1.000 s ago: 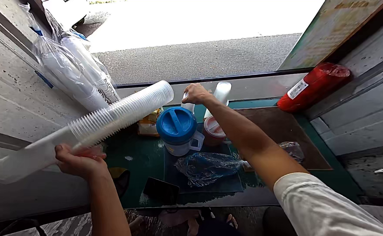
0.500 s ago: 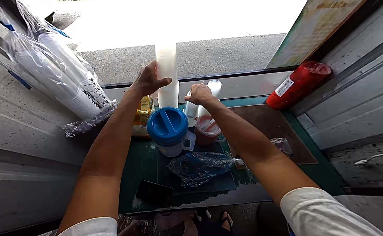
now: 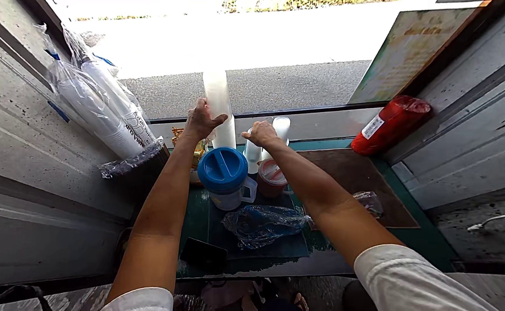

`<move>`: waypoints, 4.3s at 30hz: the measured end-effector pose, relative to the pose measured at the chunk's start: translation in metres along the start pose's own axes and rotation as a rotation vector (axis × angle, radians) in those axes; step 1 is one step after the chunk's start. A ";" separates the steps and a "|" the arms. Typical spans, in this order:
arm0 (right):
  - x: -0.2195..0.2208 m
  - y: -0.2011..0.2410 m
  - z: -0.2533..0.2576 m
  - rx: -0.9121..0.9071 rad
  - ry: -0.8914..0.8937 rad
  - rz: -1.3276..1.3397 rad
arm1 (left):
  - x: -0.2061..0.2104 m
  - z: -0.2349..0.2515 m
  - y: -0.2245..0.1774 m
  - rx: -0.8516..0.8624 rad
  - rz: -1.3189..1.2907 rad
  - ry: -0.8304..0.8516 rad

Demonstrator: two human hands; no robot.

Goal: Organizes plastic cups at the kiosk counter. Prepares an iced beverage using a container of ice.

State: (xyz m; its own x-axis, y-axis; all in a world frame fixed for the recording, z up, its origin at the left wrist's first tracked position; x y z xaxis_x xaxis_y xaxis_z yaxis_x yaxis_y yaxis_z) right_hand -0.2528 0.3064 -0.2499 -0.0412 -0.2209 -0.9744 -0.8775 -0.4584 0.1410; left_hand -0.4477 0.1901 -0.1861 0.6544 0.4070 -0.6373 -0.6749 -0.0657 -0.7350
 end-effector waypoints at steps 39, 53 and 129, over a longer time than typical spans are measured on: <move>0.205 -0.229 -0.471 0.330 0.141 0.342 | -0.029 -0.440 0.184 -0.858 0.442 -0.121; 0.131 -0.128 -0.459 0.268 0.163 1.108 | -0.016 -0.439 -0.014 0.127 -0.290 -0.371; 0.346 -0.726 -1.074 1.202 -0.247 0.078 | 0.727 -0.717 -0.473 0.014 -0.626 2.006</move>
State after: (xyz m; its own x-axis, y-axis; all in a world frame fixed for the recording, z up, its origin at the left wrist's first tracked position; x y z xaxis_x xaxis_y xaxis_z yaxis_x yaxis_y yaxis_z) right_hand 0.8832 -0.3613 -0.5013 -0.0877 0.0166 -0.9960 -0.7454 0.6622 0.0767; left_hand 0.5920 -0.1356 -0.4681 0.1177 -0.9426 0.3124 -0.2663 -0.3330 -0.9045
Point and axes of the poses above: each hand's wrist, its own z-axis towards the middle knuckle, its own x-axis out of the palm, y = z × x, the point moved 1 cm from there along z, towards the middle knuckle, and after that the axes turned 10 degrees about -z, right-handed, at the moved point
